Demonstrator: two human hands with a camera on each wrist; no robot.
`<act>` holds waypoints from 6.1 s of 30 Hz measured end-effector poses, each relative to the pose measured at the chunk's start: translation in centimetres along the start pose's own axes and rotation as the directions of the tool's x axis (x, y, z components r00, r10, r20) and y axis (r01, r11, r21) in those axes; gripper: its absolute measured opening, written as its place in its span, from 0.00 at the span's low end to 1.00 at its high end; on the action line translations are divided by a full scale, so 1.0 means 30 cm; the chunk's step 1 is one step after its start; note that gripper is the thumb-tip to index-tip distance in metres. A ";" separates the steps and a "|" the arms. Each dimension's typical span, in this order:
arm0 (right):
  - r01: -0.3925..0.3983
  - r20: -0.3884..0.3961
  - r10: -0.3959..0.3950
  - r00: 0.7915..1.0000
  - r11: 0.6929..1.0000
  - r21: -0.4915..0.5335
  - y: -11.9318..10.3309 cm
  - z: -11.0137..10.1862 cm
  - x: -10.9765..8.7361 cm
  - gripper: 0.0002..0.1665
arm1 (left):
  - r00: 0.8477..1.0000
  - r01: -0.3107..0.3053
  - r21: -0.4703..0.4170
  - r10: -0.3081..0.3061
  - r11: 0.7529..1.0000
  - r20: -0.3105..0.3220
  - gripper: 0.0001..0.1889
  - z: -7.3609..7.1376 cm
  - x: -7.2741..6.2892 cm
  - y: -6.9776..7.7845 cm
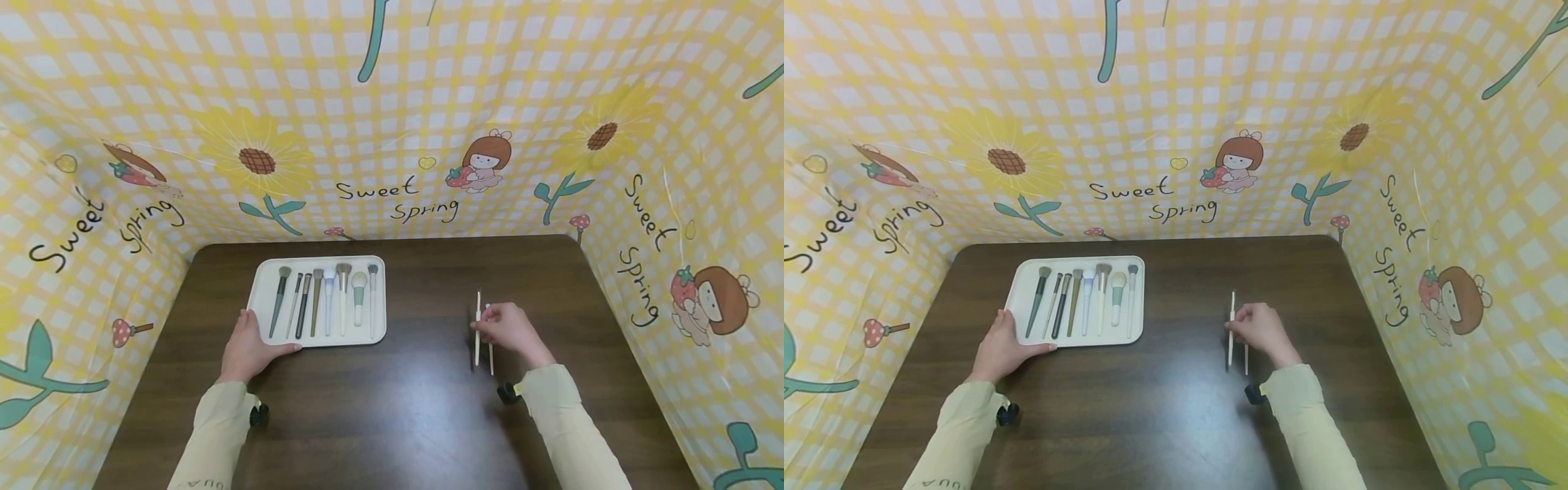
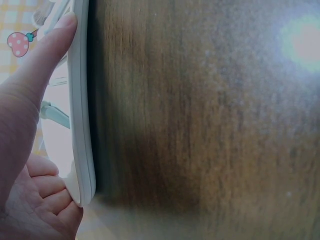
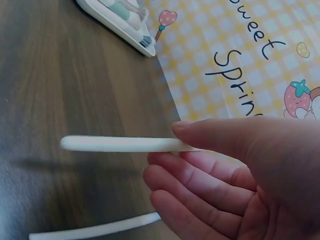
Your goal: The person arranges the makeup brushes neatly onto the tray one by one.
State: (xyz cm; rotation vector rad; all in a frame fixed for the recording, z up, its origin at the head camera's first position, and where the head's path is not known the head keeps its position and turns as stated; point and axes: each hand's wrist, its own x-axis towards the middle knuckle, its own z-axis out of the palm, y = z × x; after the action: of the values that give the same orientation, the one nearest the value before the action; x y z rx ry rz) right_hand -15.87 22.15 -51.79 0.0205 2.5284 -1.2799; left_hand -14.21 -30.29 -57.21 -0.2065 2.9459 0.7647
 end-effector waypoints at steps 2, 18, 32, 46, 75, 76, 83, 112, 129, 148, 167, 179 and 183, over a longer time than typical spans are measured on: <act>-0.004 -0.010 0.005 1.000 1.000 0.026 -0.002 0.012 0.003 0.11 | 1.000 0.001 0.000 -0.001 1.000 0.001 0.79 0.000 -0.001 0.000; 0.021 -0.031 -0.018 0.999 0.992 0.125 -0.046 0.079 0.033 0.12 | 1.000 0.013 0.005 -0.013 1.000 0.012 0.80 -0.001 0.003 -0.002; 0.091 -0.027 -0.087 0.996 0.969 0.230 -0.144 0.119 0.091 0.11 | 0.999 0.018 0.015 -0.018 1.000 0.026 0.80 -0.004 0.011 -0.002; 0.123 0.025 -0.143 0.989 0.920 0.372 -0.204 0.199 0.118 0.08 | 0.981 -0.165 -0.030 0.161 0.986 -0.104 0.58 -0.023 -0.001 0.174; 0.220 -0.034 -0.225 0.974 0.892 0.396 -0.296 0.372 0.075 0.08 | 0.928 -0.370 -0.187 0.373 0.910 -0.020 0.29 0.134 -0.093 0.495; 0.228 -0.042 -0.230 0.972 0.894 0.385 -0.298 0.376 0.074 0.08 | 0.925 -0.376 -0.192 0.378 0.906 -0.026 0.28 0.141 -0.096 0.495; 0.242 -0.073 -0.231 0.970 0.922 0.302 -0.301 0.391 0.074 0.07 | 0.900 -0.436 -0.199 0.423 0.877 -0.108 0.14 0.171 -0.105 0.497; 0.248 -0.098 -0.230 0.968 0.929 0.275 -0.270 0.450 0.107 0.24 | 0.914 -0.400 -0.218 0.373 0.890 -0.158 0.10 0.161 -0.090 0.464; 0.238 0.016 -0.238 0.971 0.971 -0.012 -0.248 0.580 0.144 0.66 | 0.946 -0.297 -0.222 0.253 0.929 -0.204 0.13 0.106 -0.084 0.351; 0.295 0.059 -0.289 0.956 0.936 -0.195 -0.265 0.657 0.202 0.77 | 0.959 -0.162 -0.230 0.099 0.960 -0.264 0.13 0.028 -0.086 0.236; 0.235 0.099 -0.214 0.972 0.906 -0.351 -0.321 0.648 0.221 0.72 | 0.928 -0.133 -0.217 0.044 0.967 -0.371 0.11 0.008 -0.041 0.174; 0.239 0.093 -0.220 0.971 0.895 -0.378 -0.321 0.654 0.225 0.72 | 0.946 -0.038 -0.172 -0.020 0.984 -0.325 0.14 -0.030 0.025 0.113; 0.238 0.091 -0.220 0.971 0.895 -0.377 -0.321 0.652 0.226 0.72 | 0.957 0.003 -0.162 -0.050 0.987 -0.285 0.15 -0.030 0.042 0.089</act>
State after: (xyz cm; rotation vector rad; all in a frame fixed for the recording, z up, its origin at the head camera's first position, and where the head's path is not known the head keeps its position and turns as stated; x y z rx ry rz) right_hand -18.60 0.07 -56.95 -0.4014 2.7584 -0.8176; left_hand -15.92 -28.55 -55.32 -0.4016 3.1416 1.0530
